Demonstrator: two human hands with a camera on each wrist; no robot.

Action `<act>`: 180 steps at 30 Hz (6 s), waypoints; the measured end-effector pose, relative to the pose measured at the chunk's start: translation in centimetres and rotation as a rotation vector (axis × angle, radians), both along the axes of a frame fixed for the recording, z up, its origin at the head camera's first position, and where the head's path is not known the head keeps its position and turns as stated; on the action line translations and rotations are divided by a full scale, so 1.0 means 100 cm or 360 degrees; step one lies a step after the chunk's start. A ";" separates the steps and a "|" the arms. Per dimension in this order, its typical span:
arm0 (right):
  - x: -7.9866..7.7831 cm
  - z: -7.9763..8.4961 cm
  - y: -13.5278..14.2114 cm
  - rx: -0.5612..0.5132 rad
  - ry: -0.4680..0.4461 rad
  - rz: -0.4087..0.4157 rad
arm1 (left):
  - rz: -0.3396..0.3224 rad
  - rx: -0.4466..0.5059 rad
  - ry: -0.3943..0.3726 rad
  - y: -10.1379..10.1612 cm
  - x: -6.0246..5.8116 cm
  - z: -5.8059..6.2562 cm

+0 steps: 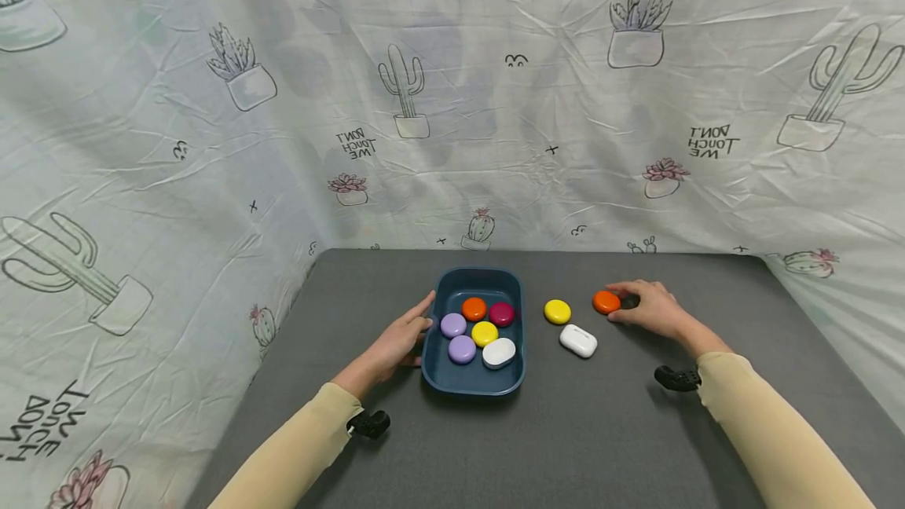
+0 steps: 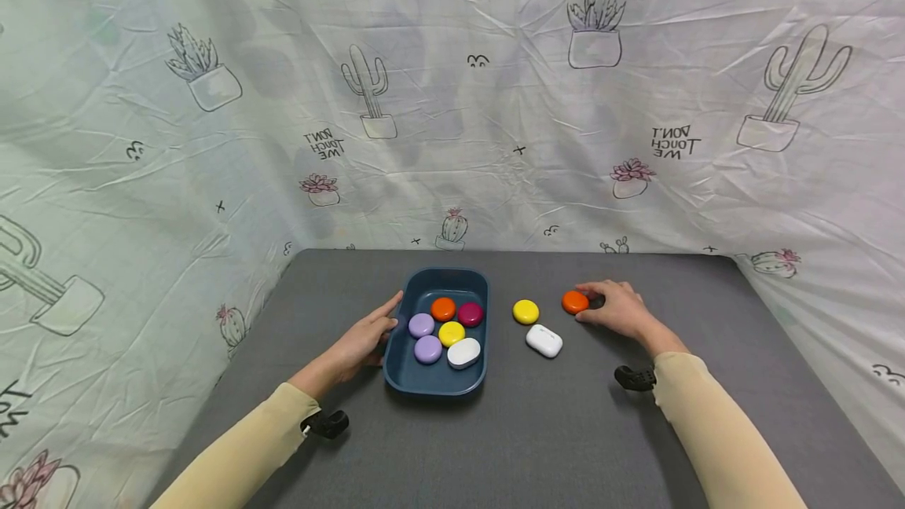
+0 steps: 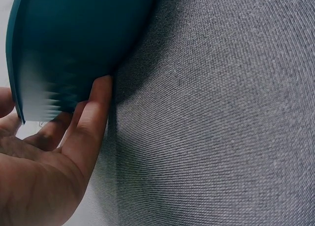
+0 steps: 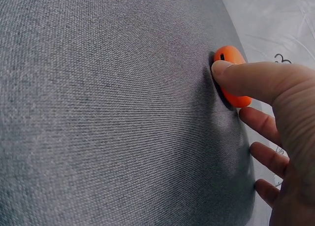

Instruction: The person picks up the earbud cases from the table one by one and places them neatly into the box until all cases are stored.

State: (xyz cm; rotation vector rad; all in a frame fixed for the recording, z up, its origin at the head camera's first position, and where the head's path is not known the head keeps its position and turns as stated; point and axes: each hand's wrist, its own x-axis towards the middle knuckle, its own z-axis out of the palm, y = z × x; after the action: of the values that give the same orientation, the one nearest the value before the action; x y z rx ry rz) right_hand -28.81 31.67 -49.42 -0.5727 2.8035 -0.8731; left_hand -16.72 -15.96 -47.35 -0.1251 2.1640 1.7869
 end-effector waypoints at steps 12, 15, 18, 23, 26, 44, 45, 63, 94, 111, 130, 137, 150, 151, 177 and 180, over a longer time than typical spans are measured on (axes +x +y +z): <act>0.001 0.000 -0.004 0.0005 0.0006 -0.0012 | -0.0003 0.0002 0.0008 -0.002 0.000 -0.003; 0.002 0.000 -0.005 0.0005 0.0010 -0.0014 | -0.0003 0.0005 0.0006 -0.002 0.000 -0.003; 0.002 -0.001 -0.005 0.0000 0.0019 -0.0017 | -0.0006 0.0004 0.0005 -0.002 0.000 -0.003; 0.004 -0.002 -0.005 0.0006 0.0041 -0.0014 | -0.0008 -0.0003 0.0009 -0.003 0.000 -0.003; 0.004 -0.003 -0.006 0.0003 0.0050 -0.0012 | -0.0010 -0.0005 0.0012 -0.003 0.000 -0.003; 0.007 0.009 -0.020 -0.0024 0.0090 0.0024 | -0.0016 -0.0003 0.0009 -0.006 0.001 -0.007; 0.007 0.012 -0.022 -0.0032 0.0101 0.0040 | -0.0015 -0.0001 0.0009 -0.007 0.002 -0.007; 0.026 0.055 -0.090 -0.0175 0.0256 0.0314 | -0.0009 -0.0002 -0.0007 -0.008 0.001 -0.006; 0.061 0.068 -0.194 -0.0052 0.0188 0.0817 | -0.0059 0.0004 0.0014 -0.013 0.004 -0.007; 0.078 0.059 -0.225 0.0188 0.0186 0.1064 | -0.0101 -0.0001 0.0025 -0.018 0.006 -0.008; 0.071 0.063 -0.207 0.0070 0.0148 0.0897 | -0.0051 -0.0015 0.0008 -0.013 0.003 -0.008; 0.065 0.067 -0.193 -0.0029 0.0160 0.0837 | -0.0037 -0.0019 0.0015 -0.009 0.001 -0.009; 0.057 0.069 -0.162 -0.0138 0.0372 0.0711 | -0.0021 0.0008 0.0010 -0.003 -0.003 -0.007; 0.057 0.070 -0.158 -0.0144 0.0384 0.0690 | -0.0019 0.0009 0.0003 -0.003 -0.003 -0.006; 0.061 0.045 -0.080 0.0110 0.0498 0.0225 | -0.0034 0.0028 -0.0037 -0.009 -0.014 0.001; 0.061 0.042 -0.074 0.0115 0.0489 0.0216 | -0.0030 0.0025 -0.0029 -0.008 -0.014 0.001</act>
State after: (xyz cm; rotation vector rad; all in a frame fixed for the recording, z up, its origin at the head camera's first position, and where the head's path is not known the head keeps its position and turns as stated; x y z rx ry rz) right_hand -22.68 24.29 -45.25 -0.9462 3.0025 -0.7072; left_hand -18.14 -16.75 -47.22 -0.1166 2.1310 1.7852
